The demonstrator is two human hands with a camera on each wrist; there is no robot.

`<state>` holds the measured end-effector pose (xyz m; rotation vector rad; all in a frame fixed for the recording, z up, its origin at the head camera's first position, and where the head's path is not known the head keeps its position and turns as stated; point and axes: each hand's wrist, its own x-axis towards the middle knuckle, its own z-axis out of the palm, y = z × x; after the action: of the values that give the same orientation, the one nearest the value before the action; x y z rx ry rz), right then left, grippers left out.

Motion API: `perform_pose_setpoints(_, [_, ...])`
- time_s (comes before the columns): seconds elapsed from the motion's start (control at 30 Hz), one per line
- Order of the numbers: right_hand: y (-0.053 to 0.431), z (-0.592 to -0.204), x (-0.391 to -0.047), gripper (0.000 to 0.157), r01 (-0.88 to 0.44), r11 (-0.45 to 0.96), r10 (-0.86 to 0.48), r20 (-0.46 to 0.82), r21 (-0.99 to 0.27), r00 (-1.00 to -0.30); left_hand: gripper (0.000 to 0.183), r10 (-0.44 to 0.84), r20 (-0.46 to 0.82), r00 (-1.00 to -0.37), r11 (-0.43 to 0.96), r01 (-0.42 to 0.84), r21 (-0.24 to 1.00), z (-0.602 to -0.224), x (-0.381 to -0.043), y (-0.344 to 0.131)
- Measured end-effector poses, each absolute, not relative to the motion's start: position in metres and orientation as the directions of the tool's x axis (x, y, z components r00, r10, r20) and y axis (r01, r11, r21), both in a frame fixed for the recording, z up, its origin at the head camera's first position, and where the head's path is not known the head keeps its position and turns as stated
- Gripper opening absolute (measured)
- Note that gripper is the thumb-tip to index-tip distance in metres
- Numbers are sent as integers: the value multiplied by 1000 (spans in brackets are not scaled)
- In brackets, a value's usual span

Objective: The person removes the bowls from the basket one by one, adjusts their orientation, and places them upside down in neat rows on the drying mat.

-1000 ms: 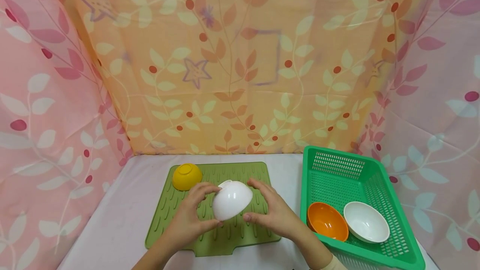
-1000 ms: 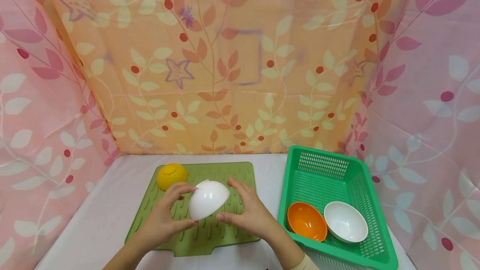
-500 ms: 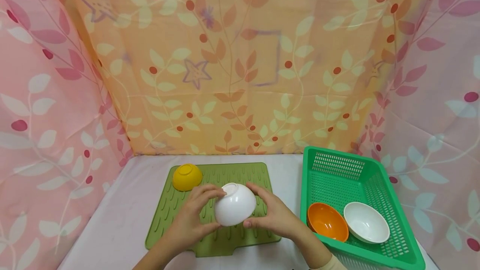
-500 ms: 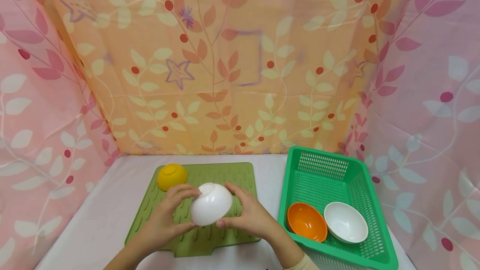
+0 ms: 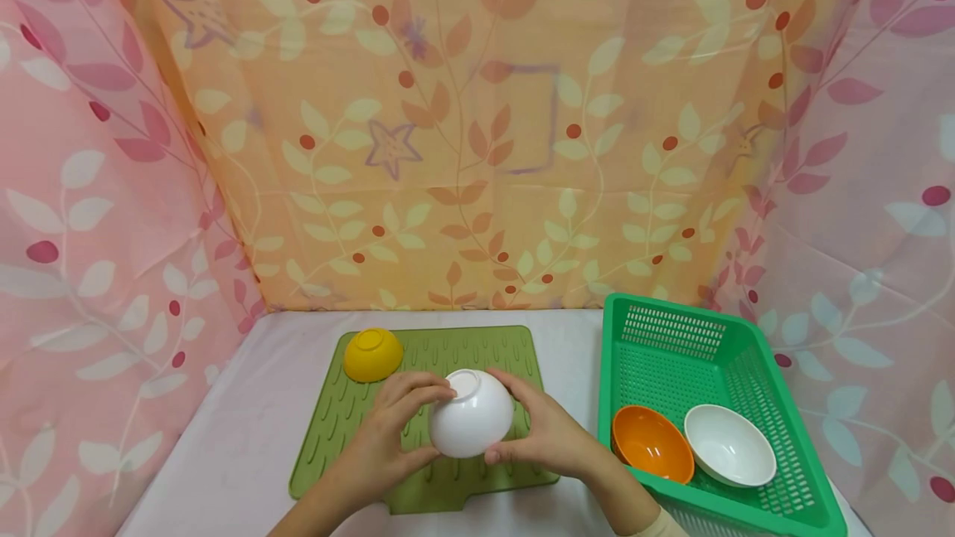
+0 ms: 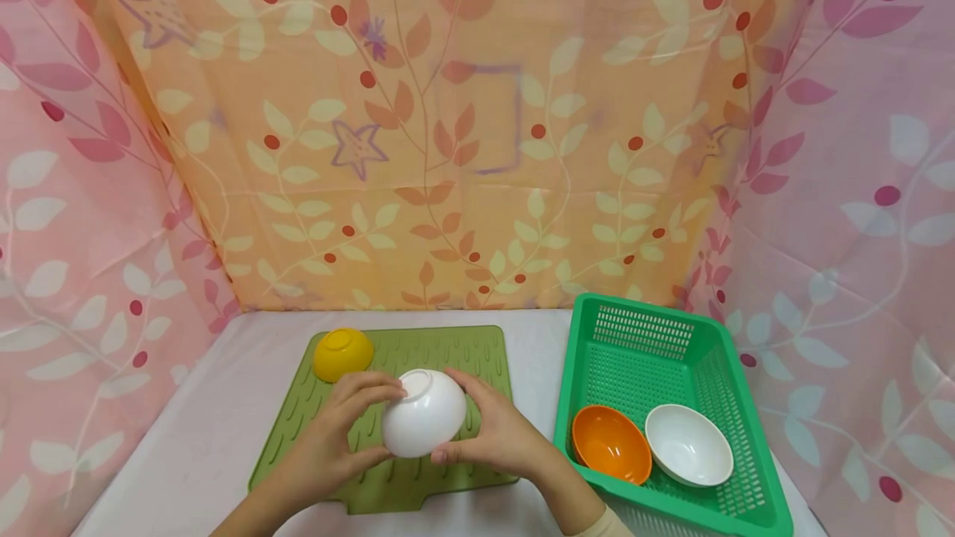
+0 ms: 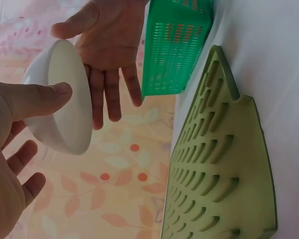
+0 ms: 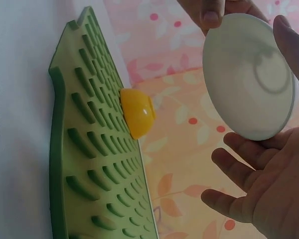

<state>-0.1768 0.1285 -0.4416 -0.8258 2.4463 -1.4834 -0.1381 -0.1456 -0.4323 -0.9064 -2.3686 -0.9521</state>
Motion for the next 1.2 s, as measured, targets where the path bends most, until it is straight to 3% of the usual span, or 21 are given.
perform_pose_setpoints(0.3, [127, -443, -177, 101, -369, 333, -544, 143, -868, -827, 79, 447, 605, -659, 522, 741, 421, -434, -138, -145])
perform_pose_setpoints(0.73, [122, -444, -177, 90, -350, 308, -469, 179, -885, -865, 81, 440, 608, -661, 520, 739, 427, -434, -138, -146])
perform_pose_setpoints(1.2, [122, -449, -180, 89, -298, 192, -455, 185, -935, -871, 89, 389, 573, -721, 524, 685, 506, -432, -135, -145])
